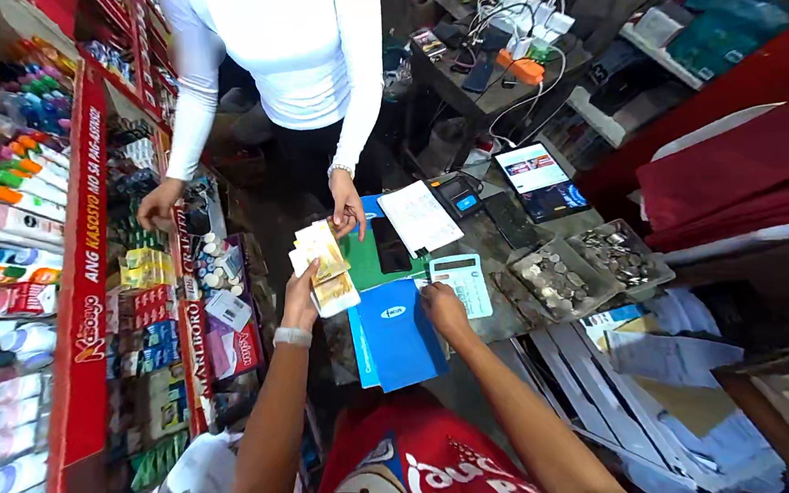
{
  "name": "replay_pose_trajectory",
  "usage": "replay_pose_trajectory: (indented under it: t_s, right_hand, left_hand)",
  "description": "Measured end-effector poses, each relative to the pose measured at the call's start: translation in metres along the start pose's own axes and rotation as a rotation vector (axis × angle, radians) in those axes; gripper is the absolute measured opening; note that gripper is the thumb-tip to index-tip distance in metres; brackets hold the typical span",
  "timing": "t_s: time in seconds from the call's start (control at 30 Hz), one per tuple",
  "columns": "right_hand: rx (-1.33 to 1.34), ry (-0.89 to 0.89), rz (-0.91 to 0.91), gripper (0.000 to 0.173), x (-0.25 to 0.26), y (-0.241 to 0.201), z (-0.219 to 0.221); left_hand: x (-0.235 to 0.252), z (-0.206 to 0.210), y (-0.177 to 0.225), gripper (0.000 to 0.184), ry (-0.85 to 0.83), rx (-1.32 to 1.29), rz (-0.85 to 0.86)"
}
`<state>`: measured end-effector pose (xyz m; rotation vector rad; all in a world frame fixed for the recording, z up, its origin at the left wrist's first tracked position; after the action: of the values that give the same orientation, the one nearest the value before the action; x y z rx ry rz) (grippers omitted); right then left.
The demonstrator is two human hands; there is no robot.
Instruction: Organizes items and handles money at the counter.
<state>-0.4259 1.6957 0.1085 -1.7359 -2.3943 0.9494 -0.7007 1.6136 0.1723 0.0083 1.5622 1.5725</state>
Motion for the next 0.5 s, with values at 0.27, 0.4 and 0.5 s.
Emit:
replay_pose_trajectory:
  t_s: [0.27, 0.4, 0.5]
  right_hand:
    - [-0.159, -0.183, 0.227, 0.034, 0.002, -0.006, 0.018]
    - [0.026, -0.032, 0.306, 0.034, -0.013, -0.007, 0.018]
    - [0.244, 0.120, 0.382, 0.032, -0.032, -0.010, 0.021]
  left_hand:
    - [-0.057, -0.071, -0.057, 0.035, -0.065, 0.076, -0.288]
    - [-0.060, -0.073, -0.090, 0.033, -0.193, 0.010, -0.410]
    - [-0.060, -0.069, -0.107, 0.033, -0.245, 0.052, -0.462]
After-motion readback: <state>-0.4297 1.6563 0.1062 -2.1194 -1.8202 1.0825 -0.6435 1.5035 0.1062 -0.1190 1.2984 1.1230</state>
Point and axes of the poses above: each hand's wrist, its own x-axis towards the middle knuckle, its own z-axis out of the palm, y = z × x, the point moved 1 cm from there along x, towards the middle knuckle, and after that the axes turned 3 degrees about y, right-handed, at the moved point
